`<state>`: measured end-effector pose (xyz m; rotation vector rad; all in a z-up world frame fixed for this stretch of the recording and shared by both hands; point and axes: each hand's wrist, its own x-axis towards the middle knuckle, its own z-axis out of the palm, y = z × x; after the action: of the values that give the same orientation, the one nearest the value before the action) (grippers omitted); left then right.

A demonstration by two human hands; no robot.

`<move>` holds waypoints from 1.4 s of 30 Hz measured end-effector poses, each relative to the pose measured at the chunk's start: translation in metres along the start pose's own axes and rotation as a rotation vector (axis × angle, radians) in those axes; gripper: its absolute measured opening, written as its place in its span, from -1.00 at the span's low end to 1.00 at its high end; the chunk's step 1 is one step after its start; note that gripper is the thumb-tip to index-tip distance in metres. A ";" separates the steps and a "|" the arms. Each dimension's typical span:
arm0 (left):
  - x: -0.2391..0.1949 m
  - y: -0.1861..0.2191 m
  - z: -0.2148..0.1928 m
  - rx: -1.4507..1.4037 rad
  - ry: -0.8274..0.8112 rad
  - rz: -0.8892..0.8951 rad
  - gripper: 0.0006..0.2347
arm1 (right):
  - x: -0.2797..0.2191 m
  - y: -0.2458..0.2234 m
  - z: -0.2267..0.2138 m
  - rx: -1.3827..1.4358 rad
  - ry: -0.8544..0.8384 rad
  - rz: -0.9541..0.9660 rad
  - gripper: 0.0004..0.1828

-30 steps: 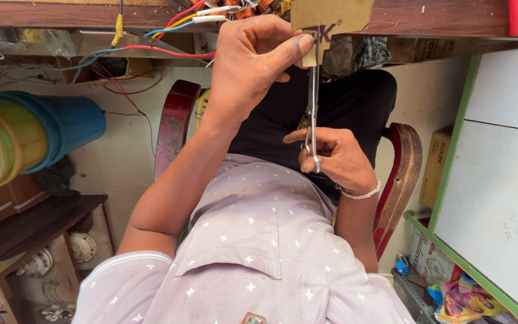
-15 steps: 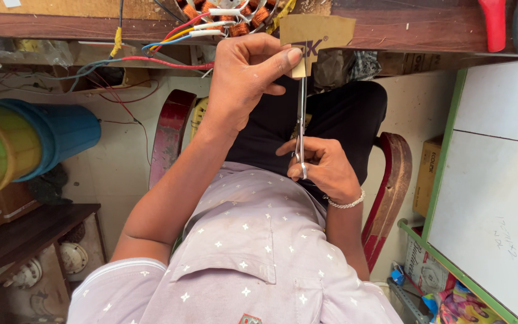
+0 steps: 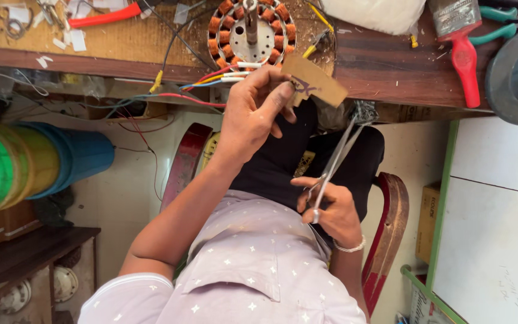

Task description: The person works on a disassembled electric motor stator, using scissors to trim a white insulating sleeve and a green test pen to probe the copper windings. They repeatedly adjust and secure the wires and insulation around the stator slots.

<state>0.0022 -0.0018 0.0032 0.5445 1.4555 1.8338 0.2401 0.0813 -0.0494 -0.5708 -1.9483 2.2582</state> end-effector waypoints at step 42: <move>0.042 0.064 0.025 0.601 -0.199 0.177 -0.83 | 0.032 -0.008 -0.061 0.140 -0.160 0.126 -0.36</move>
<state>-0.0251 0.0389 0.0671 1.1442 1.8594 1.3926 0.2302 0.1503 -0.0547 -0.5250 -1.8488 2.5673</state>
